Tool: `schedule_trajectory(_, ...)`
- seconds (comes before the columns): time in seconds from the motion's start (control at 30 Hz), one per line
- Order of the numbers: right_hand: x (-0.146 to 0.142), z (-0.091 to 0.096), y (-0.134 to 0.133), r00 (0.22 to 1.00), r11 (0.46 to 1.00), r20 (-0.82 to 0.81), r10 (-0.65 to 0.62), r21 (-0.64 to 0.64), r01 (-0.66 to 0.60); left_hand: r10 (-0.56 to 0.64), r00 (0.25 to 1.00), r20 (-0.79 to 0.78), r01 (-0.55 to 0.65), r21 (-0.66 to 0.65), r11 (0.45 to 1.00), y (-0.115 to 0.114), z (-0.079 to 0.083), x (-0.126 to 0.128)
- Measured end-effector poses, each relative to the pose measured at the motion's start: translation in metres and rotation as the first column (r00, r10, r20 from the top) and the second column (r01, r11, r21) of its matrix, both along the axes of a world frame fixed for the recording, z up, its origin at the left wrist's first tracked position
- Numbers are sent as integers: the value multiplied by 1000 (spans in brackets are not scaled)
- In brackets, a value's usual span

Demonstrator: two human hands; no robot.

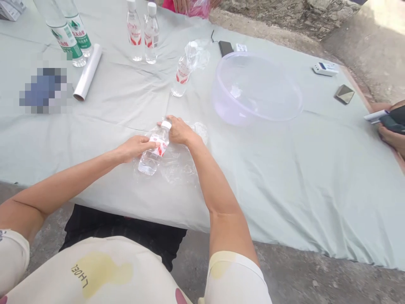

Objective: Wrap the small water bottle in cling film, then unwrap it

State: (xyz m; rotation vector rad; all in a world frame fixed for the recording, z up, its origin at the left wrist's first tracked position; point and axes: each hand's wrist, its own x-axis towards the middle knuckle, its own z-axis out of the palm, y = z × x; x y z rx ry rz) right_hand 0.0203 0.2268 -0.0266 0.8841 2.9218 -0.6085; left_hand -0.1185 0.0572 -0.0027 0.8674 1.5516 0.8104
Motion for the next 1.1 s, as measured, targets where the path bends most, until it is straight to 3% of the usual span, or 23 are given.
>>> schedule_trajectory(0.13, -9, -7, 1, 999, 999, 13, -35, 7, 35, 41, 988, -150, -38, 25, 999, 7, -1, 2)
schedule_trajectory(0.33, 12, -16, 1, 953, 996, -291, -83, 7, 89, 61, 946, -318, -55, 26, 998, 16, -2, 4)
schedule_trajectory(0.4, 25, -15, -17, 907, 982, -400, -131, 74, 174, 50, 922, -384, -35, 48, 998, 18, -2, 5)
schedule_trajectory(0.5, 46, -11, -64, 875, 966, -462, -143, 128, 226, 35, 884, -466, 6, 86, 996, 20, -4, 8)
schedule_trajectory(0.6, 60, -15, -114, 916, 973, -365, -167, 90, 213, 56, 854, -517, 22, 144, 989, 21, -6, 10)
schedule_trajectory(0.7, 65, -26, -147, 938, 971, -288, -193, 81, 225, 71, 848, -526, 18, 163, 986, 23, -5, 11)
schedule_trajectory(0.8, 65, -35, -162, 948, 980, -282, -145, 90, 177, 73, 861, -504, -4, 137, 991, 25, -2, 9)
schedule_trajectory(0.93, 67, -38, -175, 967, 982, -252, 26, 189, 23, 69, 866, -496, -5, 129, 992, 28, -2, 8)
schedule_trajectory(1.03, 76, -34, -178, 974, 975, -198, 110, 214, -67, 81, 817, -570, 18, 167, 986, 26, -7, 11)
schedule_trajectory(1.1, 86, -26, -174, 966, 975, -183, 182, 164, -153, 70, 768, -637, 41, 158, 987, 20, -9, 12)
